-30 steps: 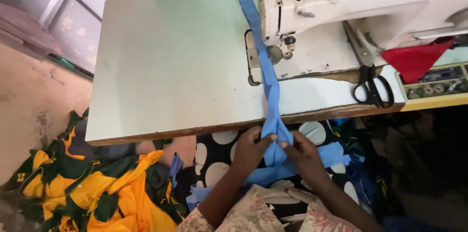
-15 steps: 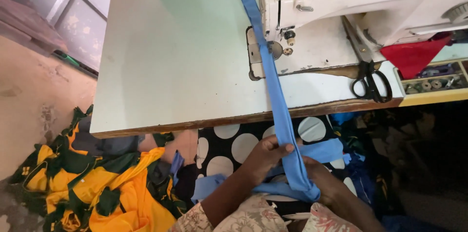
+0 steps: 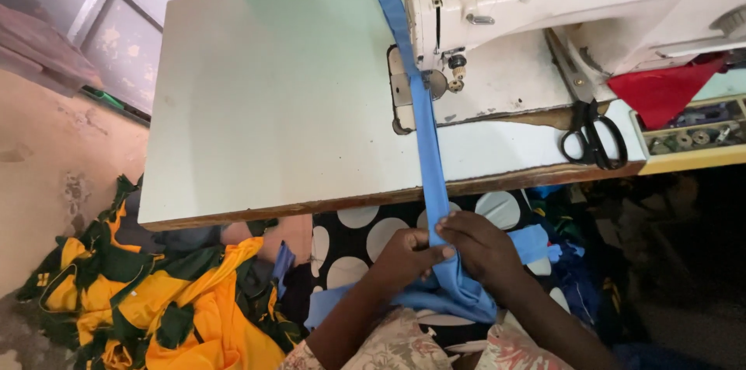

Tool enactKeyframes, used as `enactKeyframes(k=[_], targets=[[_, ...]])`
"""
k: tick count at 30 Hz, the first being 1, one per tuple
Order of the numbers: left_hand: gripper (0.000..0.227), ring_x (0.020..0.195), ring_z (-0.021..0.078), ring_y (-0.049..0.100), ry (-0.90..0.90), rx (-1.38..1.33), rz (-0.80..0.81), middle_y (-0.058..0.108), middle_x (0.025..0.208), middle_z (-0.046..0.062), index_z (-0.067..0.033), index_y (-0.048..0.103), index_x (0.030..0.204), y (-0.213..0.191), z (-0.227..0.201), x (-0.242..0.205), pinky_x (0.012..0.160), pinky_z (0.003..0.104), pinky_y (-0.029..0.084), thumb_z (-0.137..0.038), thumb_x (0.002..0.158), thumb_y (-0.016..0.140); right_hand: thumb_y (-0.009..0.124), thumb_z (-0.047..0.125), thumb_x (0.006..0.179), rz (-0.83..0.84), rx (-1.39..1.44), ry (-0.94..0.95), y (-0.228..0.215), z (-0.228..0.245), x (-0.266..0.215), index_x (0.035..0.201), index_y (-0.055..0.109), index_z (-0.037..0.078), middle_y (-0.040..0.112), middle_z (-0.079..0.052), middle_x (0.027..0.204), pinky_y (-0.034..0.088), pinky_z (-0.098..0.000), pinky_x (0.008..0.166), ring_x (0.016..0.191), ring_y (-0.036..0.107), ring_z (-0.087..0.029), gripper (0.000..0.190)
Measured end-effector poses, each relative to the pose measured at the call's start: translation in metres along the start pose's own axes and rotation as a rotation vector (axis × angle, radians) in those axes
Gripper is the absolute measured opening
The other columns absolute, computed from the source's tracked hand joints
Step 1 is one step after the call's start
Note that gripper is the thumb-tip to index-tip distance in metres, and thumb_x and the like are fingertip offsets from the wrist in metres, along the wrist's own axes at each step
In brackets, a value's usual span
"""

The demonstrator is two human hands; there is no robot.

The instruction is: Manually folding and aligning a long blue fabric strip on a sewing machine table.

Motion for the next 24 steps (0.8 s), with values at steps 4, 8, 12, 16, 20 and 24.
enactKeyframes(k=[4, 8, 12, 16, 20, 24], targets=[[0.039, 0.069, 0.0316, 0.073, 0.082, 0.326, -0.048, 0.066, 0.064, 0.019, -0.0074, 0.057, 0.067, -0.016, -0.058, 0.013, 0.064, 0.039, 0.054, -0.026, 0.099, 0.066, 0.066, 0.017, 0.097, -0.208, 0.110, -0.035, -0.012, 0.013, 0.021, 0.114, 0.077, -0.001, 0.072, -0.018, 0.127, 0.055, -0.0490, 0.106, 0.115, 0.069, -0.035, 0.027], [0.075, 0.089, 0.0300, 0.074, 0.131, 0.349, -0.302, 0.072, 0.102, 0.022, -0.0074, 0.055, 0.141, -0.037, -0.088, 0.060, 0.078, 0.048, 0.063, -0.065, 0.093, 0.062, 0.068, 0.012, 0.095, -0.231, 0.177, 0.025, -0.034, 0.041, 0.048, 0.114, 0.078, -0.002, 0.076, -0.016, 0.121, 0.056, -0.0475, 0.106, 0.112, 0.073, -0.032, 0.025], [0.074, 0.084, 0.0223, 0.073, 0.019, 0.354, -0.326, 0.076, 0.107, 0.011, -0.0242, 0.047, 0.148, -0.040, -0.100, 0.101, 0.070, 0.037, 0.062, -0.050, 0.081, 0.067, 0.081, 0.001, 0.087, -0.291, 0.237, 0.130, -0.028, 0.040, 0.041, 0.118, 0.073, 0.003, 0.070, -0.010, 0.122, 0.061, -0.0367, 0.107, 0.118, 0.068, -0.026, 0.033], [0.054, 0.079, 0.0186, 0.073, 0.181, 0.455, -0.439, 0.074, 0.095, 0.003, -0.0242, 0.054, 0.140, -0.046, -0.093, 0.104, 0.071, 0.038, 0.062, -0.036, 0.089, 0.066, 0.082, 0.012, 0.089, -0.139, 0.010, 0.099, -0.032, 0.036, 0.034, 0.121, 0.073, 0.010, 0.070, -0.012, 0.121, 0.060, -0.0368, 0.098, 0.111, 0.071, -0.028, 0.034], [0.048, 0.070, 0.0173, 0.070, 0.204, 0.449, -0.458, 0.070, 0.084, 0.001, -0.0245, 0.058, 0.138, -0.048, -0.090, 0.100, 0.067, 0.037, 0.058, -0.035, 0.091, 0.063, 0.079, 0.012, 0.091, -0.054, 0.002, 0.014, -0.042, 0.044, 0.045, 0.123, 0.067, 0.005, 0.073, -0.017, 0.119, 0.058, -0.0460, 0.098, 0.109, 0.070, -0.035, 0.035], [0.043, 0.077, 0.0161, 0.066, 0.208, 0.539, -0.480, 0.067, 0.083, 0.000, -0.0259, 0.058, 0.134, -0.048, -0.087, 0.103, 0.070, 0.037, 0.054, -0.030, 0.092, 0.063, 0.081, 0.011, 0.089, -0.020, -0.038, 0.027, -0.034, 0.038, 0.040, 0.119, 0.068, 0.003, 0.073, -0.018, 0.113, 0.061, -0.0449, 0.090, 0.104, 0.071, -0.036, 0.034]])
Point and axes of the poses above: each hand's wrist, its own x-axis towards the middle knuckle, its own y-axis out of the palm, z = x × y, the point moved 2 cm from there along x, towards the middle knuckle
